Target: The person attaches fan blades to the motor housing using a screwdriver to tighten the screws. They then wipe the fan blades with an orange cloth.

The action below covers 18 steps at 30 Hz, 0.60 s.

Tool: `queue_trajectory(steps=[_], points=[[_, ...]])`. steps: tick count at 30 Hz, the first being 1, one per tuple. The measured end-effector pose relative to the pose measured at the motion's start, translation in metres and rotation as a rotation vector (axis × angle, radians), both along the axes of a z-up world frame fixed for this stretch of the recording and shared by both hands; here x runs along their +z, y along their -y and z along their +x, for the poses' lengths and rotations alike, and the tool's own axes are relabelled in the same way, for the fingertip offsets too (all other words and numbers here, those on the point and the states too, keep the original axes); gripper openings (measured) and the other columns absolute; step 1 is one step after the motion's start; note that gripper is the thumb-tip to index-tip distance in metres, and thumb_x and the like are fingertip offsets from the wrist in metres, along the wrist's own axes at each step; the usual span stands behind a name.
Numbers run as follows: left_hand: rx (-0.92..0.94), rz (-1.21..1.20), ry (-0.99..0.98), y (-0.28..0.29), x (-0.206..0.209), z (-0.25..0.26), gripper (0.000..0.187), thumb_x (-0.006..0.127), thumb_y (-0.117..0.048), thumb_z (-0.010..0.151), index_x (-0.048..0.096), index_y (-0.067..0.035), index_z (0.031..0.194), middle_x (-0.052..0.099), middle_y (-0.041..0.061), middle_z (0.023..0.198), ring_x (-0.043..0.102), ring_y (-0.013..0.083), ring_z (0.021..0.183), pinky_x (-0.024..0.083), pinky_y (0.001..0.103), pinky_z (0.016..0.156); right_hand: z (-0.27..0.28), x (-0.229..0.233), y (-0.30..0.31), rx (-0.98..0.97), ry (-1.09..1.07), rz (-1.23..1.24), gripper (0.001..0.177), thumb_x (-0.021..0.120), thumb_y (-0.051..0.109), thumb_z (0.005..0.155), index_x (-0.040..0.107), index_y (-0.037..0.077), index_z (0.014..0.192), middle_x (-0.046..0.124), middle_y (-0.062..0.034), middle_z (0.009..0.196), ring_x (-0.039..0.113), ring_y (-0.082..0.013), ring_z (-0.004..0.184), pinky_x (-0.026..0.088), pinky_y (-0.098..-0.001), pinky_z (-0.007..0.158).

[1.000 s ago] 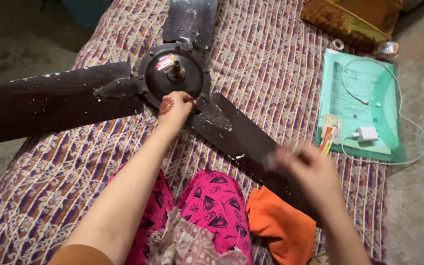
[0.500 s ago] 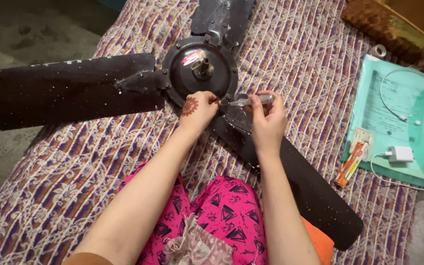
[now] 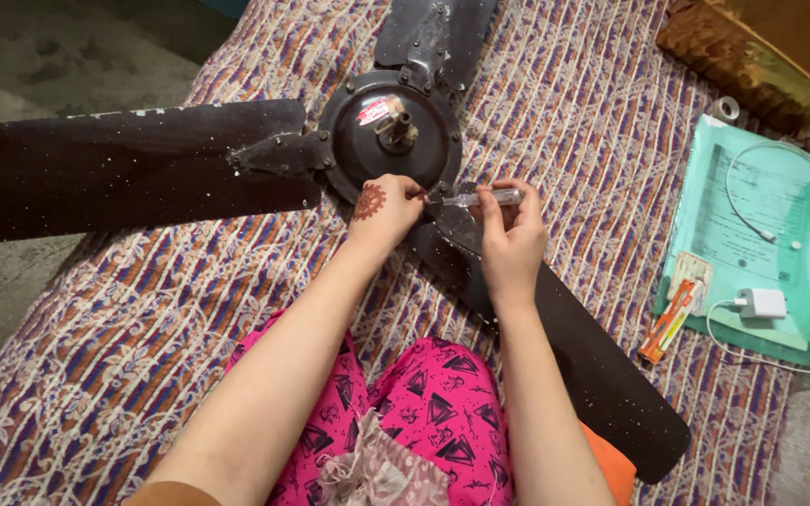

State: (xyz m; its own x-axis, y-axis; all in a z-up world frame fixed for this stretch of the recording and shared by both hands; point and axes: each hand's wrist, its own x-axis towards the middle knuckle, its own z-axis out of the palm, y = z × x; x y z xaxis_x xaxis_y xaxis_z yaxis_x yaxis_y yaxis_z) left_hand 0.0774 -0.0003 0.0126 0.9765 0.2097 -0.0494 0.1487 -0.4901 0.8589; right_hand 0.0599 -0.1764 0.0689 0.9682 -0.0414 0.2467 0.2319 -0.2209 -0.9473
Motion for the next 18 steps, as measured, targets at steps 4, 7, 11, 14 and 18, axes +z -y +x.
queue_trajectory(steps=[4, 7, 11, 14, 18], points=[[0.007, 0.009, 0.015, 0.0, 0.0, 0.001, 0.022, 0.069, -0.018, 0.081, 0.08, -0.008, 0.098, 0.075, 0.019, 0.09, 0.075, 0.0333, 0.088, 0.058, 0.04, 0.084, 0.003, 0.0, -0.002, 0.038, 0.004, 0.04, 0.017, 0.066, 0.01, 0.102, 0.059, 0.001, 0.116, 0.074, -0.0075, 0.105, 0.073, -0.0112, 0.096, 0.065, -0.0281, 0.086], [-0.006, 0.028, 0.038, 0.001, 0.003, -0.001, 0.022, 0.068, -0.018, 0.082, 0.08, -0.008, 0.099, 0.074, 0.019, 0.09, 0.074, 0.0342, 0.088, 0.058, 0.041, 0.084, 0.005, 0.002, -0.001, 0.044, 0.025, -0.073, 0.018, 0.066, 0.009, 0.103, 0.059, 0.001, 0.118, 0.076, -0.0101, 0.105, 0.073, -0.0133, 0.094, 0.061, -0.0283, 0.085], [-0.041, 0.119, 0.048, 0.001, 0.012, -0.007, 0.021, 0.07, -0.023, 0.088, 0.079, -0.007, 0.097, 0.073, 0.021, 0.088, 0.073, 0.0368, 0.087, 0.057, 0.045, 0.082, -0.007, 0.006, 0.009, -0.065, -0.034, 0.165, 0.018, 0.064, 0.01, 0.104, 0.057, 0.001, 0.117, 0.072, -0.0119, 0.11, 0.073, -0.0166, 0.102, 0.064, -0.0309, 0.091], [-0.056, 0.195, 0.087, 0.006, 0.015, -0.008, 0.022, 0.073, -0.026, 0.087, 0.077, -0.006, 0.094, 0.073, 0.02, 0.09, 0.071, 0.038, 0.087, 0.056, 0.047, 0.079, -0.023, 0.001, 0.012, -0.187, -0.083, 0.36, 0.018, 0.06, 0.011, 0.104, 0.055, 0.001, 0.118, 0.072, -0.0122, 0.112, 0.073, -0.0184, 0.105, 0.065, -0.0328, 0.091], [-0.079, 0.293, 0.194, 0.009, 0.01, -0.008, 0.019, 0.071, -0.023, 0.088, 0.072, -0.004, 0.095, 0.073, 0.019, 0.092, 0.069, 0.0384, 0.09, 0.055, 0.048, 0.078, -0.028, -0.013, 0.01, -0.214, -0.091, 0.505, 0.018, 0.06, 0.009, 0.104, 0.054, 0.001, 0.119, 0.069, -0.0139, 0.114, 0.07, -0.0188, 0.108, 0.065, -0.0343, 0.091]])
